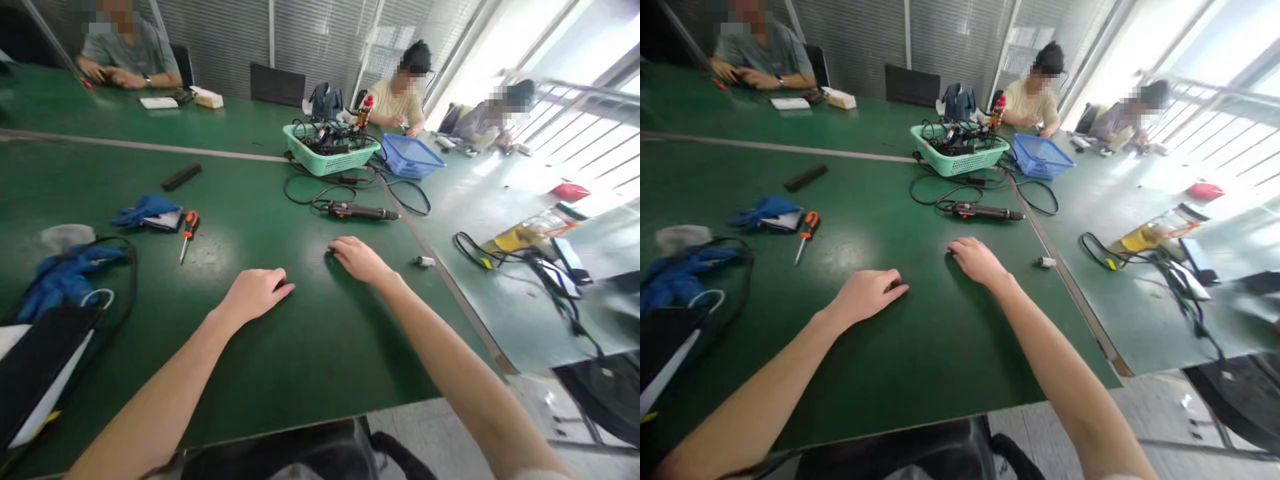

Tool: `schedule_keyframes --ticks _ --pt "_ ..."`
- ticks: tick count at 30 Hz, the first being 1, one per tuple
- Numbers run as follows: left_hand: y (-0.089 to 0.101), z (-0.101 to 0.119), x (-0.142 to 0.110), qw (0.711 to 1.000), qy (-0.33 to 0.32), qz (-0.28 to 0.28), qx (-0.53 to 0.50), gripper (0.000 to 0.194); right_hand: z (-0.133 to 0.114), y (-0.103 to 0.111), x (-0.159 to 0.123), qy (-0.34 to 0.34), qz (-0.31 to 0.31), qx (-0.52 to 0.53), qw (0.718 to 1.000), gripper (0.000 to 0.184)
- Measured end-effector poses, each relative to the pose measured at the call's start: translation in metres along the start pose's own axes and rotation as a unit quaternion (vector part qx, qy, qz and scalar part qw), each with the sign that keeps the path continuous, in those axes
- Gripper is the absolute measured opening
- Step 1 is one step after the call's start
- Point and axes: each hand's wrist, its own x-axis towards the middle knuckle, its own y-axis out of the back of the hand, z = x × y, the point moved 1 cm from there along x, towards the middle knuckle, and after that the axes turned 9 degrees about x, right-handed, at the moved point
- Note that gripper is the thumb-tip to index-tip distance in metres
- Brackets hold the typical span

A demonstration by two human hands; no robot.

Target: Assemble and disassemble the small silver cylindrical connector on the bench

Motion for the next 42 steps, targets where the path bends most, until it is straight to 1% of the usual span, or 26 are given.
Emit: schedule_keyframes --ticks 2,4,7,9,11,13,15,18,21,23,26,29,31,33,35,37,39,42 --pt "0.002 0.000 -0.001 1.000 0.004 0.000 -0.008 0.038 0.038 0.025 -0.009 -0.065 0.004 -0.011 0.998 0.036" --pt "0.004 0.000 -0.001 1.000 0.004 0.000 -0.016 0.038 0.072 0.048 -0.023 -0.109 0.014 -0.020 0.994 0.035" --pt "0.006 -0.001 -0.002 1.000 -0.003 0.001 -0.024 0.036 0.110 0.074 -0.057 -0.168 0.034 -0.029 0.985 0.035" --pt "0.006 -0.002 -0.003 1.000 -0.006 0.002 -0.025 0.035 0.125 0.083 -0.084 -0.201 0.045 -0.030 0.978 0.036" --pt "0.006 -0.002 -0.003 1.000 -0.005 0.004 -0.026 0.034 0.133 0.086 -0.109 -0.223 0.060 -0.029 0.973 0.039" --pt "0.006 -0.002 -0.003 1.000 -0.004 0.005 -0.027 0.034 0.134 0.083 -0.128 -0.231 0.080 -0.031 0.969 0.043" --pt "0.005 -0.001 -0.002 1.000 -0.003 0.006 -0.026 0.034 0.129 0.075 -0.140 -0.226 0.104 -0.035 0.968 0.046" --pt "0.005 0.000 -0.002 1.000 -0.004 0.009 -0.020 0.033 0.109 0.061 -0.143 -0.199 0.127 -0.036 0.971 0.045" --pt "0.005 0.001 -0.001 1.000 -0.002 0.012 -0.017 0.032 0.073 0.044 -0.129 -0.167 0.132 -0.024 0.977 0.043" --pt "0.005 0.001 -0.001 1.000 -0.002 0.012 -0.018 0.032 0.040 0.031 -0.112 -0.144 0.128 -0.010 0.981 0.041" --pt "0.005 0.001 -0.002 1.000 -0.003 0.013 -0.015 0.031 -0.015 0.008 -0.076 -0.098 0.116 0.015 0.988 0.039" --pt "0.005 0.000 -0.002 1.000 -0.001 0.017 -0.001 0.031 -0.070 -0.018 -0.039 -0.074 0.126 0.032 0.989 0.038" --pt "0.004 -0.002 -0.003 1.000 0.006 0.023 0.007 0.030 -0.101 -0.033 -0.019 -0.065 0.135 0.043 0.988 0.038" --pt "0.004 -0.004 -0.003 0.999 0.018 0.028 0.015 0.029 -0.125 -0.045 -0.005 -0.065 0.134 0.054 0.987 0.037" --pt "0.004 -0.006 -0.003 0.999 0.025 0.028 0.024 0.028 -0.141 -0.053 0.003 -0.075 0.132 0.067 0.986 0.036" --pt "0.003 -0.006 -0.003 0.999 0.026 0.023 0.033 0.028 -0.149 -0.055 0.007 -0.085 0.128 0.078 0.985 0.036" --pt "0.004 -0.006 -0.002 0.999 0.023 0.019 0.038 0.029 -0.153 -0.053 0.009 -0.091 0.124 0.088 0.984 0.037" --pt "0.005 -0.005 -0.002 0.999 0.017 0.020 0.043 0.028 -0.154 -0.042 0.010 -0.077 0.118 0.107 0.984 0.041"
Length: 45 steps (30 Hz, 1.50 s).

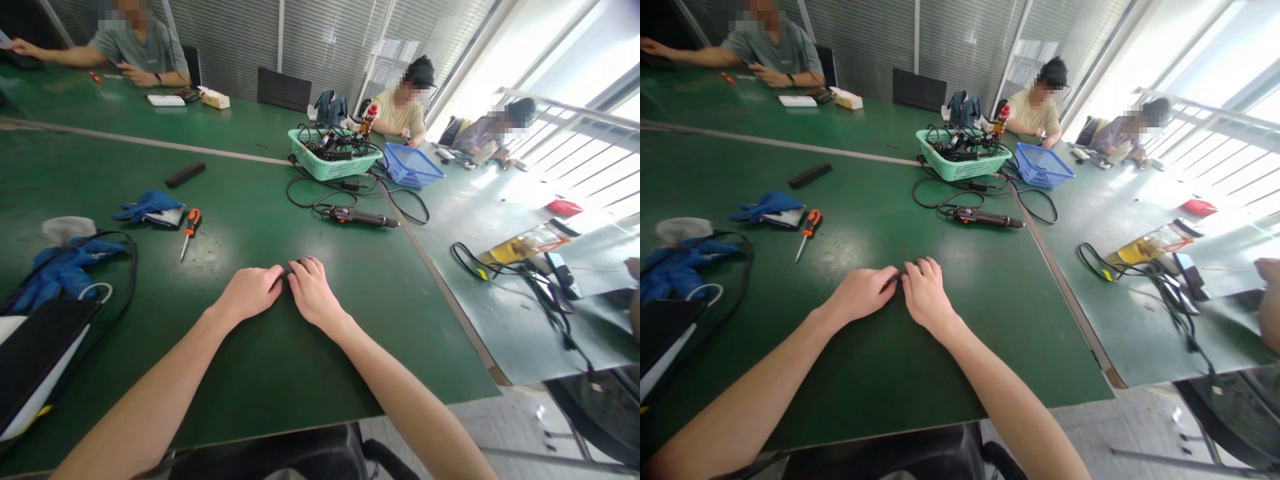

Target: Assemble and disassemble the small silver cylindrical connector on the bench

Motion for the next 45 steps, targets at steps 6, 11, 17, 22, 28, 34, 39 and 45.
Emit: schedule_keyframes --ticks 6,11,17,22,28,34,39,45 --pt "0.002 0.002 0.000 1.000 -0.012 0.002 -0.008 0.028 0.006 0.033 -0.006 0.042 0.008 0.035 0.998 0.040" --pt "0.002 0.007 0.000 0.999 -0.028 0.007 -0.017 0.028 0.020 0.044 -0.022 0.025 0.086 0.045 0.995 0.030" --pt "0.000 0.014 0.001 0.999 -0.036 0.005 -0.021 0.031 0.018 0.039 -0.027 0.045 0.076 0.046 0.995 0.023" --pt "-0.003 0.015 0.001 0.998 -0.051 0.005 -0.023 0.031 0.014 0.032 -0.027 0.060 0.024 0.016 0.998 0.027" --pt "-0.005 0.016 0.001 0.998 -0.059 0.009 -0.023 0.029 0.013 0.030 -0.028 0.054 0.003 -0.018 0.998 0.030" --pt "-0.003 0.019 0.001 0.997 -0.074 0.009 -0.030 0.027 0.010 0.031 -0.029 0.050 -0.001 -0.025 0.998 0.030" --pt "-0.002 0.021 0.000 0.995 -0.084 0.009 -0.045 0.024 0.012 0.032 -0.028 0.058 -0.006 -0.022 0.998 0.027" --pt "-0.002 0.022 0.000 0.995 -0.089 0.006 -0.042 0.022 0.012 0.033 -0.026 0.065 -0.017 -0.022 0.997 0.025"
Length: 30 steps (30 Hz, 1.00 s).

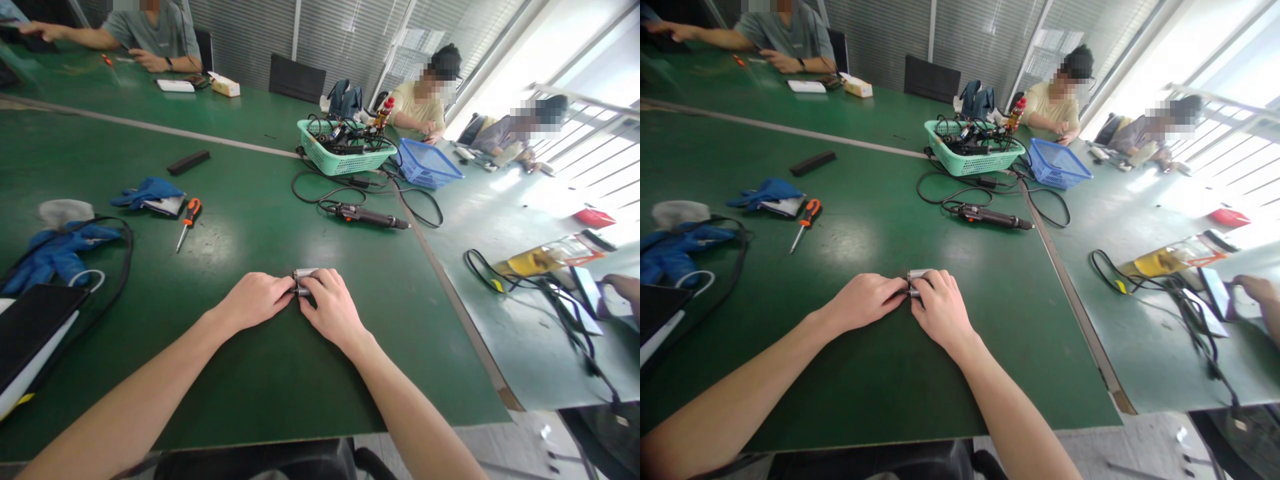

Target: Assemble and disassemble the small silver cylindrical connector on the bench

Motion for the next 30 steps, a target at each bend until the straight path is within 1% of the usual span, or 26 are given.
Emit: schedule_keyframes --ticks 7,14,19,23,27,30 --pt "-0.001 0.000 0.000 0.999 -0.003 0.003 -0.033 0.022 -0.001 0.001 0.001 0.005 -0.010 -0.011 1.000 0.024" --pt "0.000 0.001 0.001 1.000 -0.012 -0.001 -0.020 0.022 -0.002 0.002 0.000 0.006 -0.016 -0.014 1.000 0.023" --pt "0.004 0.002 -0.001 1.000 -0.006 -0.001 -0.023 0.021 -0.003 0.003 0.000 0.006 -0.022 -0.017 1.000 0.023" --pt "0.009 0.002 -0.001 0.999 0.017 0.004 -0.029 0.030 -0.004 0.004 0.000 0.006 -0.030 -0.026 0.999 0.022" --pt "0.010 0.003 -0.002 1.000 0.009 0.001 -0.021 0.043 -0.007 0.007 -0.003 0.007 -0.043 -0.042 0.998 0.016" --pt "0.009 0.004 -0.001 1.000 0.012 -0.004 -0.009 0.050 -0.008 0.010 -0.005 0.012 -0.062 -0.039 0.997 0.014"
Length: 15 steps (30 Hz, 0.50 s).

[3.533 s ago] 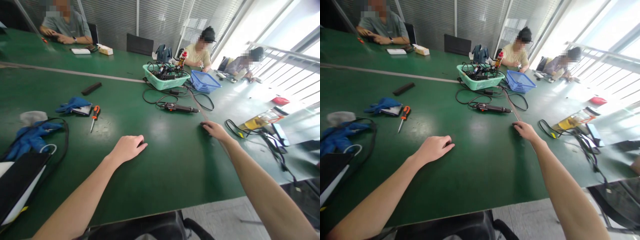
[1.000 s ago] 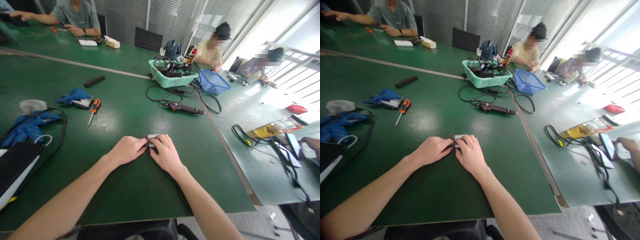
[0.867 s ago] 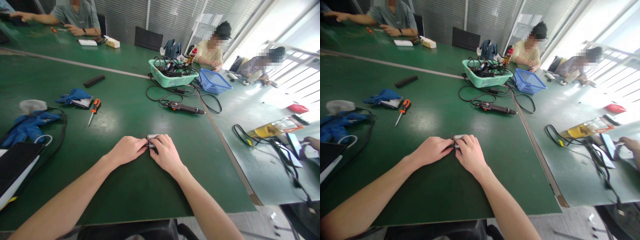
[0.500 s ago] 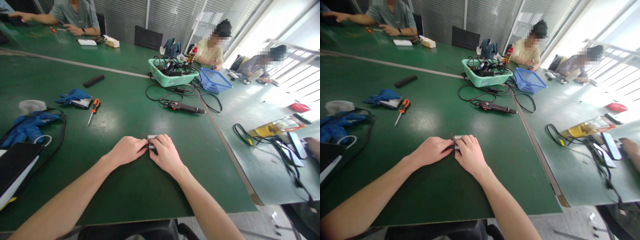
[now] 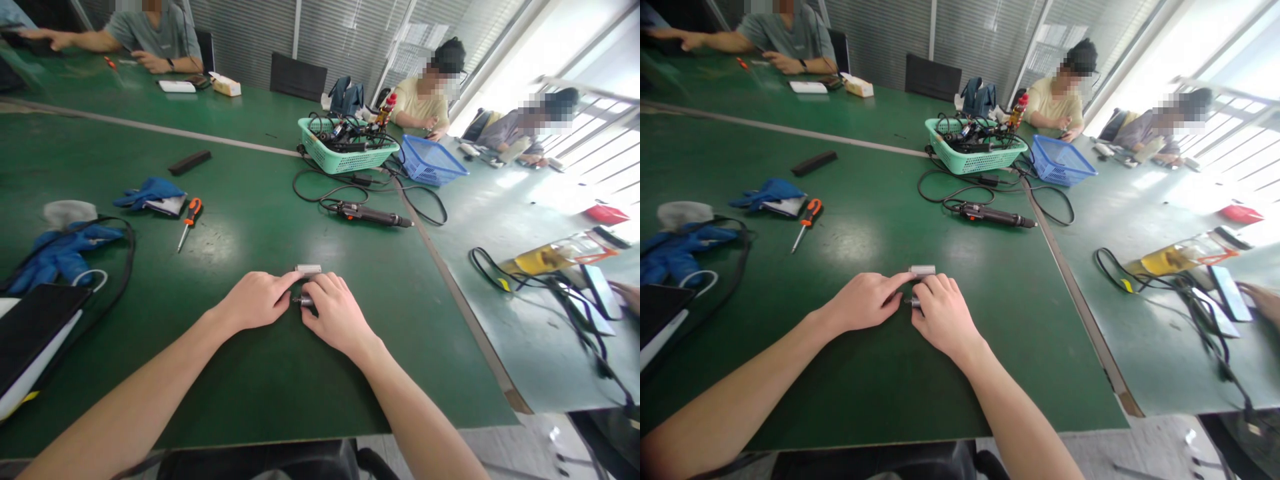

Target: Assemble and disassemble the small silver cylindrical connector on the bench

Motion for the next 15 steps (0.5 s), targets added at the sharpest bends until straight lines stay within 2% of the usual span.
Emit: schedule_keyframes --ticks 6,15 --pt "-0.0027 -0.0001 0.0024 0.998 0.047 -0.011 0.041 0.055 -0.0026 0.0017 -0.0030 0.001 -0.023 0.027 0.999 0.014" --pt "-0.0028 -0.0009 0.0025 0.998 0.053 -0.007 0.037 0.054 -0.0016 0.0013 -0.0021 -0.009 -0.028 0.041 0.999 0.014"
